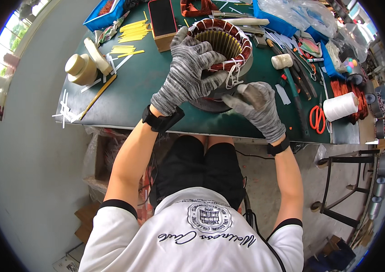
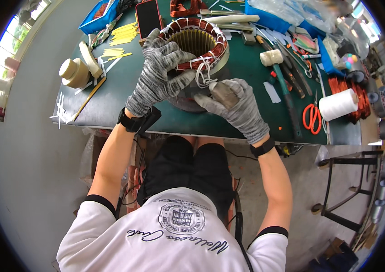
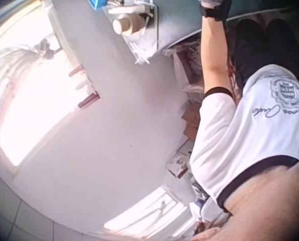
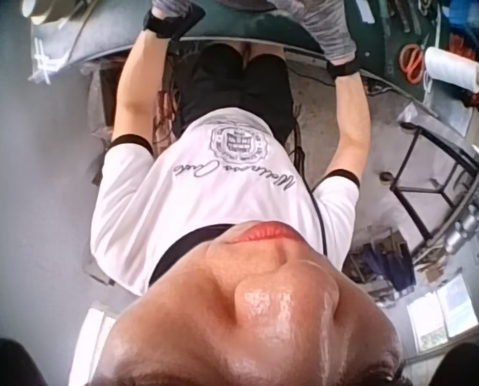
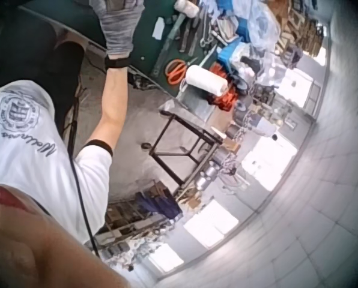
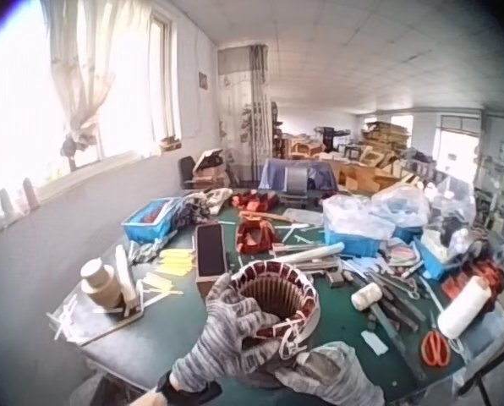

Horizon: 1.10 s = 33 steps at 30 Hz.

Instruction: The recorder is assembling and insulating an electric motor stator, including stripping wire, using a lighter to melt insulation, and using a mallet to secure components.

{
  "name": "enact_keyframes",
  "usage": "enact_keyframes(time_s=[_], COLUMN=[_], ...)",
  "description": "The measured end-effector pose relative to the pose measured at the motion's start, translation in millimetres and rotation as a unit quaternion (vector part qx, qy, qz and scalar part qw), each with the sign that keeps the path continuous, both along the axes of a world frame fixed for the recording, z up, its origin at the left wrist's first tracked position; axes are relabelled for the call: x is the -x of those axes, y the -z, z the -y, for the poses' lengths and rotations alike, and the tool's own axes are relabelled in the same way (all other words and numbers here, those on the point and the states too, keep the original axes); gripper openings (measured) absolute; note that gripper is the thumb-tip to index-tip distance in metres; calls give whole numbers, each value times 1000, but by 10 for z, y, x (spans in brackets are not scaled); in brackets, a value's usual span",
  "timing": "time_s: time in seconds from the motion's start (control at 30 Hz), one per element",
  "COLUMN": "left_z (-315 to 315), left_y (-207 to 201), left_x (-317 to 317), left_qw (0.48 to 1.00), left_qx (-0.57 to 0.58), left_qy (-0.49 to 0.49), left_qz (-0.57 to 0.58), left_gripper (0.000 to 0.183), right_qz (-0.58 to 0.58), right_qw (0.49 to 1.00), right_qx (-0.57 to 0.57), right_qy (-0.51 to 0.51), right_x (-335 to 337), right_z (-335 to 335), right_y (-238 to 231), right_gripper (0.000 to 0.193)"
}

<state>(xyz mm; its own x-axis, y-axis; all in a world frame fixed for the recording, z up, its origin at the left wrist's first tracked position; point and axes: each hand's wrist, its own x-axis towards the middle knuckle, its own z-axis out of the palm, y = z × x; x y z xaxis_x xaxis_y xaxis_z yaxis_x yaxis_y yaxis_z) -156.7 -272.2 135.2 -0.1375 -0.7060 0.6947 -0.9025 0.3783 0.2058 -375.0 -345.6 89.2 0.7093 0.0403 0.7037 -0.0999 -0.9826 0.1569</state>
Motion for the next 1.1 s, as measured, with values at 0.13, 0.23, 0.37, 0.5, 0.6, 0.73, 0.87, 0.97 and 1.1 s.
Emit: enact_keyframes(time_s=[0.13, 0.23, 0.37, 0.5, 0.6, 0.73, 0.87, 0.97, 1.1], left_z=[69, -10, -36, 2, -13, -7, -27, -64, 16], left_y=[58, -6, -30, -5, 4, 11, 6, -51, -18], left_x=[34, 41, 35, 40, 39, 75, 43, 39, 74], left_qw=[1000, 1000, 1000, 999, 1000, 1000, 1000, 1000, 1000], left_qx=[21, 9, 11, 34, 25, 4, 23, 15, -3], left_qy=[14, 5, 6, 8, -3, -3, -1, 11, 29], left_qz=[-14, 6, 4, 8, 13, 1, 4, -3, -8], left_gripper=[32, 32, 30, 29, 29, 28, 28, 28, 27], right_qz=[13, -7, -53, -46, -60, -57, -31, 125, 249], right_qw=[994, 998, 997, 998, 993, 991, 915, 657, 579], right_qx=[-101, -65, 50, 27, -85, 55, -249, -702, -771], right_qy=[47, -8, -33, -23, -60, -109, -315, -245, -94], right_x=[-63, -122, -34, -58, -59, -70, -79, 329, 809], right_z=[85, 19, 113, 299, 286, 98, -397, -713, -810], right_y=[201, -49, -174, -40, -107, -239, -517, -247, 357], right_gripper=[40, 44, 42, 46, 50, 43, 14, 5, 6])
